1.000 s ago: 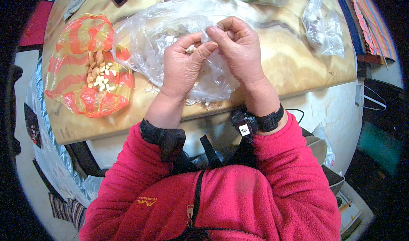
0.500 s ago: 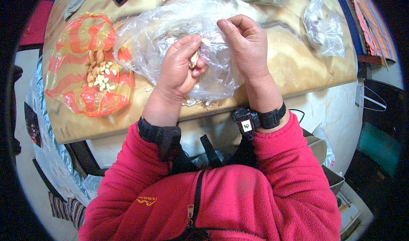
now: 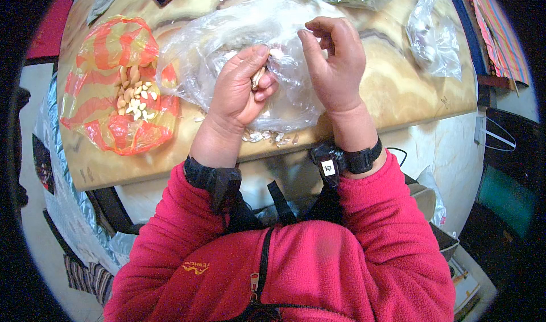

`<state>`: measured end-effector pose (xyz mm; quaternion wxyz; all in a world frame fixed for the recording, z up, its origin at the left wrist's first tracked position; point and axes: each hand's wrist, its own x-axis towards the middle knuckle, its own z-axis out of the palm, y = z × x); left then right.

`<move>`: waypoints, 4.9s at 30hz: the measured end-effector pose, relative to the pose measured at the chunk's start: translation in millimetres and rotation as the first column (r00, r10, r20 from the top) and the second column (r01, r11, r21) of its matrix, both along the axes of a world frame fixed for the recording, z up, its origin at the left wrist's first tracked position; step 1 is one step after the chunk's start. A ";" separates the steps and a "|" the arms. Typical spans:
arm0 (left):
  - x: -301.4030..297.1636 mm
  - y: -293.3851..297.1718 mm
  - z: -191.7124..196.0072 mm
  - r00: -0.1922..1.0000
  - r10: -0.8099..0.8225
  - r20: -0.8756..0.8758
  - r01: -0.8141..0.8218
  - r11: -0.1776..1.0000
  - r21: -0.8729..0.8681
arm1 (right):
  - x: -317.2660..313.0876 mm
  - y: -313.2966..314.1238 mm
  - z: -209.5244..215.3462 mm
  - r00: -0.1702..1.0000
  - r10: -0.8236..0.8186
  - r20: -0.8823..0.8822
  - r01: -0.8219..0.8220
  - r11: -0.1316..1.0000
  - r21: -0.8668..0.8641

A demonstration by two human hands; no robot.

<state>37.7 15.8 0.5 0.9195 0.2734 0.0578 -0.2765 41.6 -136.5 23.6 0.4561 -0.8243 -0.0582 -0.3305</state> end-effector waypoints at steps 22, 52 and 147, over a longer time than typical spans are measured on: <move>1.9 -0.3 1.5 0.978 0.206 0.039 -0.209 0.972 0.108 | 0.0 -3.9 -14.7 0.953 0.237 -0.191 -0.154 0.916 0.371; 9.1 26.1 4.5 0.928 0.372 0.009 -0.367 0.919 -0.146 | 20.1 -34.9 0.0 0.935 0.220 -0.279 -0.082 0.897 0.434; -10.5 4.7 10.3 0.968 0.197 0.155 -0.227 0.952 0.206 | -8.3 20.7 10.5 0.872 0.364 -0.327 -0.280 0.920 0.276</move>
